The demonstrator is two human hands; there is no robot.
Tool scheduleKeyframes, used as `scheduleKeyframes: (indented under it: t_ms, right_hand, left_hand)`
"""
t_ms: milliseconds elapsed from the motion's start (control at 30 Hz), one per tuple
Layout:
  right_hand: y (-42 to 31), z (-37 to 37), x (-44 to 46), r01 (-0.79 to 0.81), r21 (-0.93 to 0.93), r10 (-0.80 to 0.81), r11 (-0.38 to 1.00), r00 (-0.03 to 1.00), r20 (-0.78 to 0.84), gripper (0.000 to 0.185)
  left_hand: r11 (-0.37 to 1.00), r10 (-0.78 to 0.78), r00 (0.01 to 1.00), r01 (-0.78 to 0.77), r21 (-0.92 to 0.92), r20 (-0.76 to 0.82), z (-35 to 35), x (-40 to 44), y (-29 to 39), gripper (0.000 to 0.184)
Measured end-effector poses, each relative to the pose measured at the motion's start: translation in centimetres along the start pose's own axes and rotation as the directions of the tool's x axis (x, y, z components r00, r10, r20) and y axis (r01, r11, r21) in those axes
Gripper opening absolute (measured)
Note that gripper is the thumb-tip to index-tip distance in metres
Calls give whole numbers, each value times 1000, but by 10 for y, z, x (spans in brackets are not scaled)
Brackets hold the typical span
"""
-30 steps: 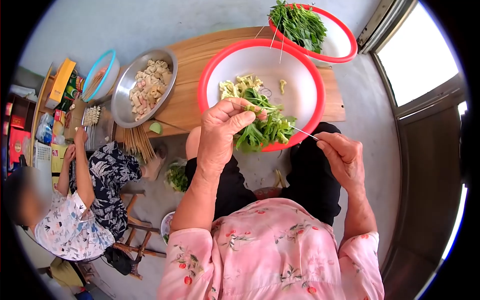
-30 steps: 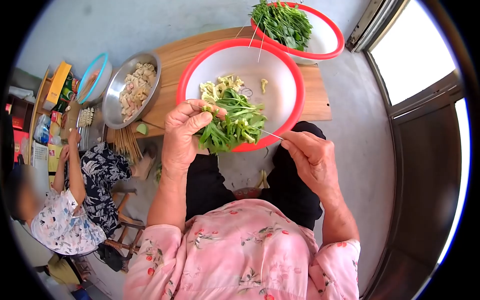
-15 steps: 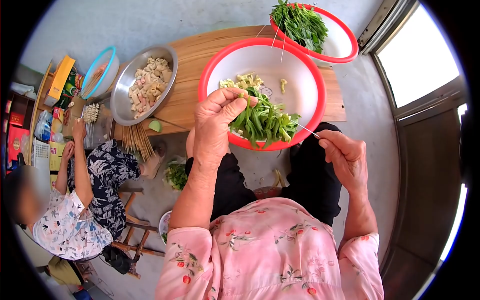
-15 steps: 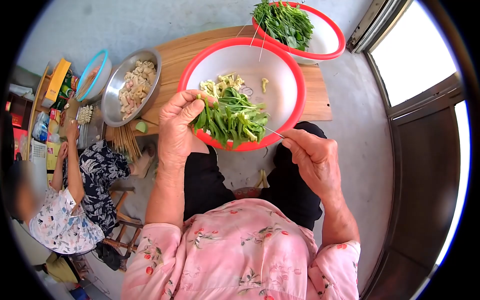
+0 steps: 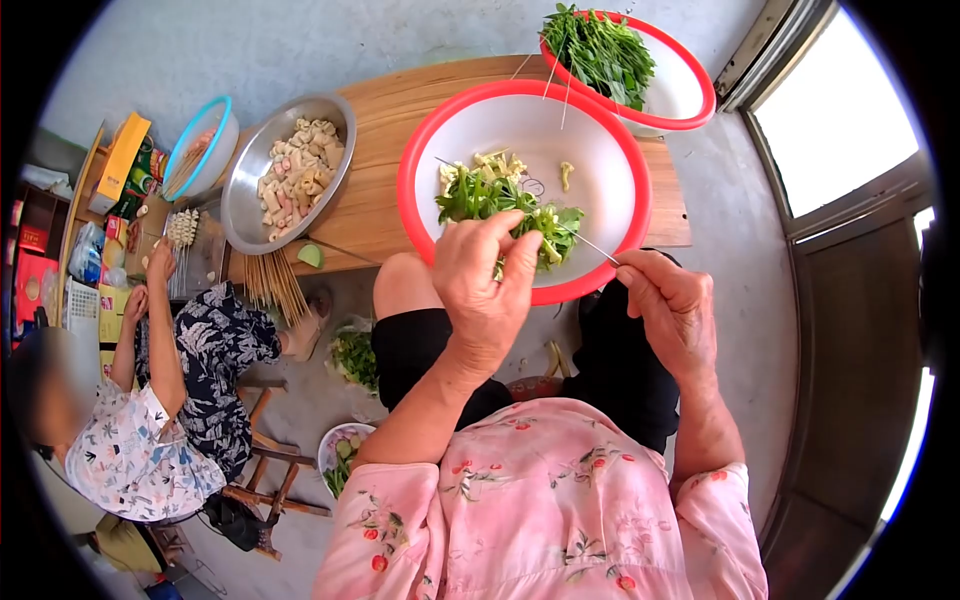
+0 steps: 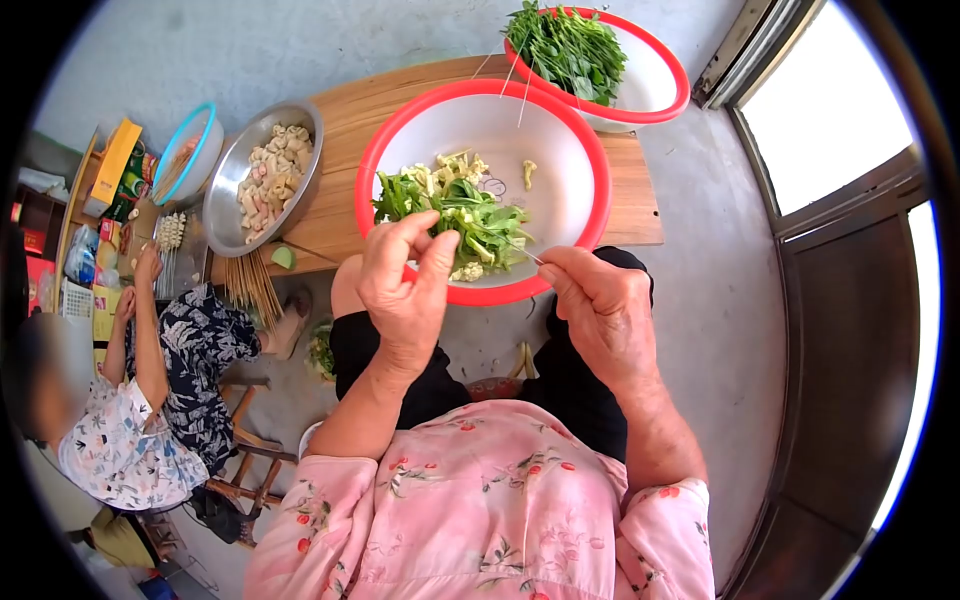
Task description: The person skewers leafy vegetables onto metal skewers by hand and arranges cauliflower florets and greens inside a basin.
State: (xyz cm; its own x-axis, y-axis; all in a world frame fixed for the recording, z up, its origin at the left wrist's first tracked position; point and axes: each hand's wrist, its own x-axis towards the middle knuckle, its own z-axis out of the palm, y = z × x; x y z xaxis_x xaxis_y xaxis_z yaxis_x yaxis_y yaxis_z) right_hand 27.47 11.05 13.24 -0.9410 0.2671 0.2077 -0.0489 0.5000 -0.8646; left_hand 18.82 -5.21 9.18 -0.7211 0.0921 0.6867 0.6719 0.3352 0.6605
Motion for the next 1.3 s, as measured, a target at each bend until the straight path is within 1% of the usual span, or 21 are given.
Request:
scheduleKeyframes:
  t_ms: [67,167,267,333,367,500,567,600,667,733,833,867,933,967,1033,1067,1133,1167,1200,1267,1300]
  right_hand:
    - [-1,4,0,-7,-4,7,1000,1000,6,11]
    - [-2,7,0,-13,-16,13,1000,1000,23,10]
    - [-2,10,-1,-3,-14,3,1000,999,33,10]
    - [-2,12,-1,6,-4,-6,1000,999,32,10]
    - [-3,13,-1,11,0,-11,1000,999,40,10]
    - [-2,14,-1,11,-2,-10,1000,998,64,11]
    - [-2,16,-2,9,-8,-9,1000,997,74,11]
    - [-2,17,-2,9,-16,-8,1000,997,82,11]
    - [-2,18,-3,0,-13,1,1000,996,92,12]
    - [-3,18,-3,-9,-10,10,1000,995,101,13]
    - [-1,18,-3,19,-20,-17,1000,995,96,11]
    - [-1,18,-4,13,-18,-12,1000,995,96,11]
    - [0,18,-4,6,-16,-4,1000,995,96,11]
    - [0,19,-4,-1,-12,2,1000,995,97,11]
    - [0,20,-2,-7,-6,8,1000,995,95,11]
    - [0,21,-2,-1,-7,2,1000,995,96,11]
    - [-1,20,-2,2,-10,-1,1000,995,98,10]
    - [-2,19,-3,-5,-14,7,1000,993,119,12]
    - [-3,19,-2,-12,-17,14,1000,990,139,13]
    - [-2,19,-2,-12,-20,15,1000,990,141,13]
    - [-2,18,-3,-14,-24,17,1000,990,141,13]
  left_hand:
    - [1000,21,999,-21,0,-36,6,-2,1,19]
    - [995,57,994,-50,85,-88,7,-2,-3,22]
    - [997,-8,998,13,82,-60,5,-3,-5,24]
    - [997,-39,986,48,52,-160,4,-5,-6,25]
    - [996,-84,982,88,17,-169,2,-3,-1,24]
    - [998,-59,979,57,-17,-194,-1,1,-3,25]
    - [995,84,977,-74,62,-195,-4,1,-8,25]
    - [995,83,977,-72,63,-195,-6,1,-9,25]
    - [987,136,984,-125,99,-113,-9,-1,-10,24]
    - [985,135,983,-119,128,-124,-8,2,-13,20]
    - [955,241,961,-209,210,-139,-14,7,-21,17]
    - [955,241,961,-209,209,-139,-16,9,-22,17]
    - [914,316,947,-289,283,-52,-20,11,-24,18]
    - [914,316,947,-290,284,-52,-19,9,-20,18]
    - [971,130,990,-117,207,-49,-18,4,-9,22]
    - [972,130,990,-118,205,-46,-20,7,-3,22]
    - [898,191,969,-237,370,158,-24,14,7,29]
    - [903,135,954,-229,363,267,-24,12,3,17]
    - [903,135,954,-229,363,267,-25,14,1,17]
    - [862,183,921,-318,395,343,-26,17,-2,8]
    - [863,184,920,-319,392,345,-27,20,-4,8]
